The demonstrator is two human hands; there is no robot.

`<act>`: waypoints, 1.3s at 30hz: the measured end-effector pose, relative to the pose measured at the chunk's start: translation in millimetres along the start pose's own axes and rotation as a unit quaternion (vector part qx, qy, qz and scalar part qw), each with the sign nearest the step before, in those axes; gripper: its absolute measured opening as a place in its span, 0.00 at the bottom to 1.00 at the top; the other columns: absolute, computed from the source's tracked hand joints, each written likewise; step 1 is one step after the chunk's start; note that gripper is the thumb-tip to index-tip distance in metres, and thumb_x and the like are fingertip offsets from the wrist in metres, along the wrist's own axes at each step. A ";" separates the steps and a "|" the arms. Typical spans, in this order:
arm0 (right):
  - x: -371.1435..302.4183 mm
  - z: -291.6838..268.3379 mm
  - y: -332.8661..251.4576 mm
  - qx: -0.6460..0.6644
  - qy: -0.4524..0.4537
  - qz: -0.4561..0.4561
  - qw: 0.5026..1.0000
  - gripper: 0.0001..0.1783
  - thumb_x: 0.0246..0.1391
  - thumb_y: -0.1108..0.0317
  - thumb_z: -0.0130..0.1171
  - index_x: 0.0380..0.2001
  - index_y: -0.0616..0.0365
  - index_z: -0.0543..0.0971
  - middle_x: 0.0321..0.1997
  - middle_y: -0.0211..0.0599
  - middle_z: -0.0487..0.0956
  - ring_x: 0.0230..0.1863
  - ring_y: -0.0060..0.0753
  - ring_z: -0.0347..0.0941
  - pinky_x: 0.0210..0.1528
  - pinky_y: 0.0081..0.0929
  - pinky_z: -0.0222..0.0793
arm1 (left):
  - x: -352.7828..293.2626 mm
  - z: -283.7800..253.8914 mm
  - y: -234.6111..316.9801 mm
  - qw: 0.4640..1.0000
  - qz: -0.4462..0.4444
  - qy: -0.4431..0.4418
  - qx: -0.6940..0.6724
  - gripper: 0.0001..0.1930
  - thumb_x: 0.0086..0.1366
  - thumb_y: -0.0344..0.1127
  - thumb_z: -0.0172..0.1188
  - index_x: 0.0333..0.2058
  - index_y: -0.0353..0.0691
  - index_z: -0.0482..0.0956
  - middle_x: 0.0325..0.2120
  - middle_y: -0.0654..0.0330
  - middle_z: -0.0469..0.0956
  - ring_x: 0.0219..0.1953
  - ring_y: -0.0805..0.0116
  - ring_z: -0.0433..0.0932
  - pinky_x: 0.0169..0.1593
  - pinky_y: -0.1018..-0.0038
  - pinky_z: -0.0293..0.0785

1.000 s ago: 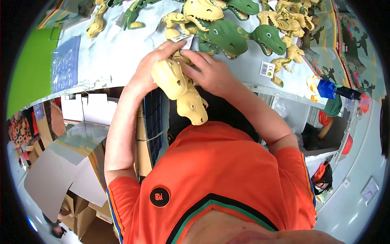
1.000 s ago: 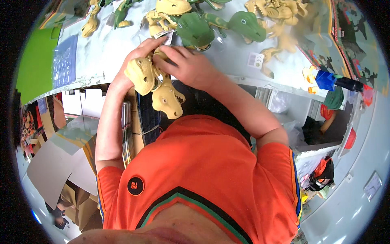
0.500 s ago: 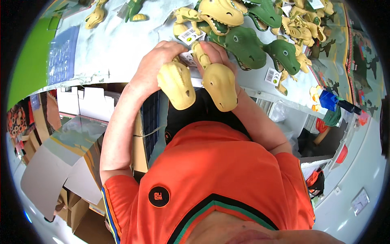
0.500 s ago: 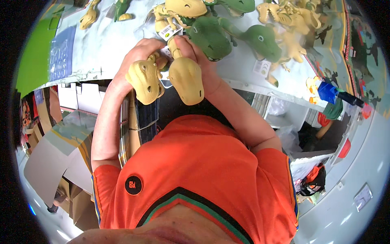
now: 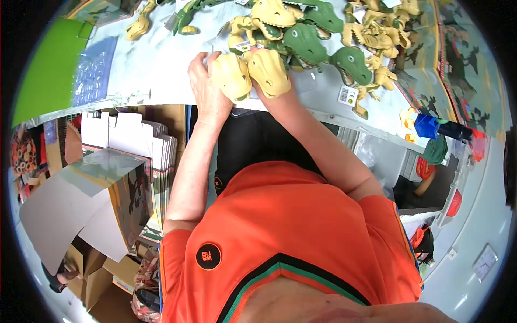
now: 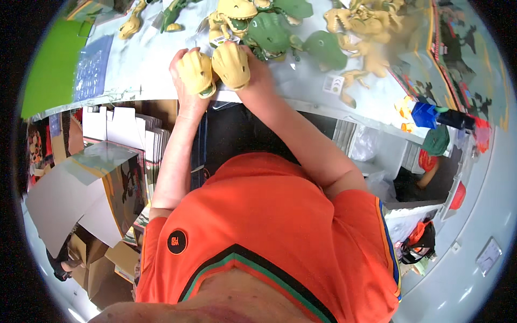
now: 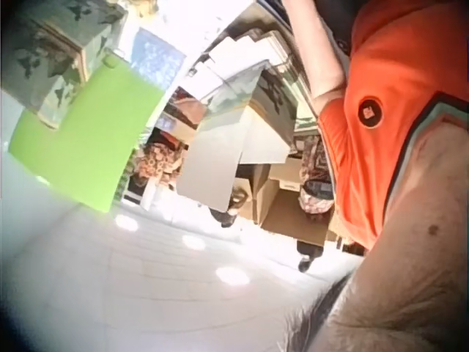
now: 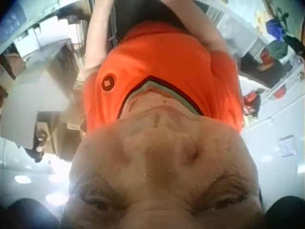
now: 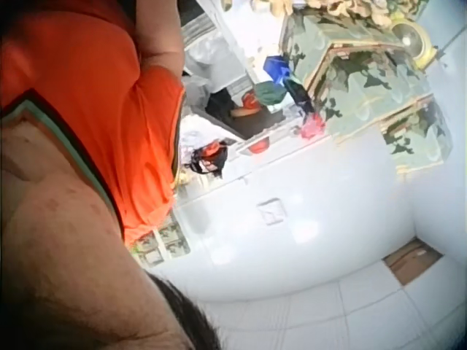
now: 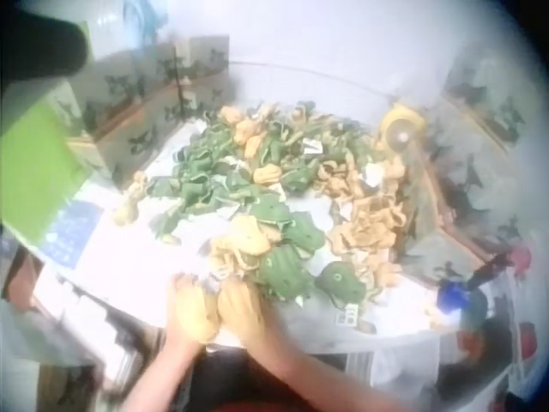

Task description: Packing toy dinosaurs into a cardboard box.

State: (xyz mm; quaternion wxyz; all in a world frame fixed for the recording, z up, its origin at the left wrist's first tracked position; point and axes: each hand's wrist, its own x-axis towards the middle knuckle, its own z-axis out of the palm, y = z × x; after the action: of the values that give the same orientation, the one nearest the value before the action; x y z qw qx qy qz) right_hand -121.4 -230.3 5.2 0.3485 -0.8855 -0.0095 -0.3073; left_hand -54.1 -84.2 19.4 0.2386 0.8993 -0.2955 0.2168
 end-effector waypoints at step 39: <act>16.9 -15.0 -12.4 0.085 -0.031 0.120 0.989 0.26 0.52 0.66 0.68 0.54 0.59 0.73 0.51 0.50 0.74 0.54 0.53 0.73 0.56 0.42 0.71 | -6.8 9.9 21.5 0.923 -0.112 -0.042 -0.365 0.26 0.43 0.32 0.72 0.45 0.39 0.79 0.42 0.49 0.78 0.48 0.45 0.75 0.55 0.56 0.70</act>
State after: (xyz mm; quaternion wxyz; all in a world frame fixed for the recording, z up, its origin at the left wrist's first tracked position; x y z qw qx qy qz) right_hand -118.7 -233.6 30.6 0.4559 -0.8567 0.0598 -0.2336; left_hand -70.2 -102.1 14.4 0.5605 0.7855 -0.2608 0.0280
